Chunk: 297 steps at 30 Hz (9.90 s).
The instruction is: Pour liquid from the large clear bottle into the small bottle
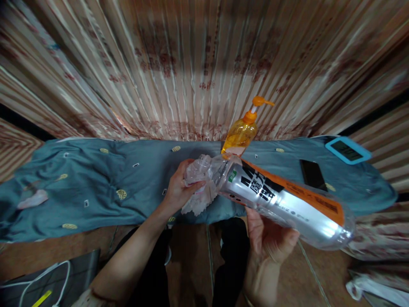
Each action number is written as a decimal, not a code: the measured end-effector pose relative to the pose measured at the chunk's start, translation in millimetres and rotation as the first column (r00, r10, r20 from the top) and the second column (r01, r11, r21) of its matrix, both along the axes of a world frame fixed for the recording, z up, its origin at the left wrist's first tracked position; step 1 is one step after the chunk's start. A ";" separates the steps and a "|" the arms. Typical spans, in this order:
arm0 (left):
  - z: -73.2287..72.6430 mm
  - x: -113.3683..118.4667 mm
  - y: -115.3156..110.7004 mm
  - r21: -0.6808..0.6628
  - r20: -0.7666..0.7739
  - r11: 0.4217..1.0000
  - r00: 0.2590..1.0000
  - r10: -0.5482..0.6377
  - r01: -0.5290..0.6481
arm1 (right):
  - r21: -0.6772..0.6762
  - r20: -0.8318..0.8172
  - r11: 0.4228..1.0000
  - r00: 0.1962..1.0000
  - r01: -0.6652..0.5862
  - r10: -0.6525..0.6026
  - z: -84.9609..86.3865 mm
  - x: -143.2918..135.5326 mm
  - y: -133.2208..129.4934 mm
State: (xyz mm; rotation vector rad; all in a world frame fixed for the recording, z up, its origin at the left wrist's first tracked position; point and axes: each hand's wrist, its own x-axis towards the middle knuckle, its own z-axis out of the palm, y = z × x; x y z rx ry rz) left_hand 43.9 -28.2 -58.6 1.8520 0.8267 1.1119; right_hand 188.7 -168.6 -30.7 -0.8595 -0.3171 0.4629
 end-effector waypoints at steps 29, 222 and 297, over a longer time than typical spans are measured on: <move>1.6 0.0 -0.1 0.012 -0.012 1.000 1.000 0.004 -0.004 | -0.002 -0.048 1.000 0.999 0.009 -0.009 -1.3 1.7 -0.8; -6.2 2.6 6.8 -0.049 -0.031 0.997 0.998 0.056 -0.058 | 0.095 -0.045 0.992 0.995 -0.086 0.091 -1.8 -6.9 -3.8; -2.9 5.2 3.3 -0.135 -0.030 0.987 0.996 0.080 -0.083 | 0.111 -0.105 0.992 0.991 -0.067 0.078 -10.8 -10.0 2.4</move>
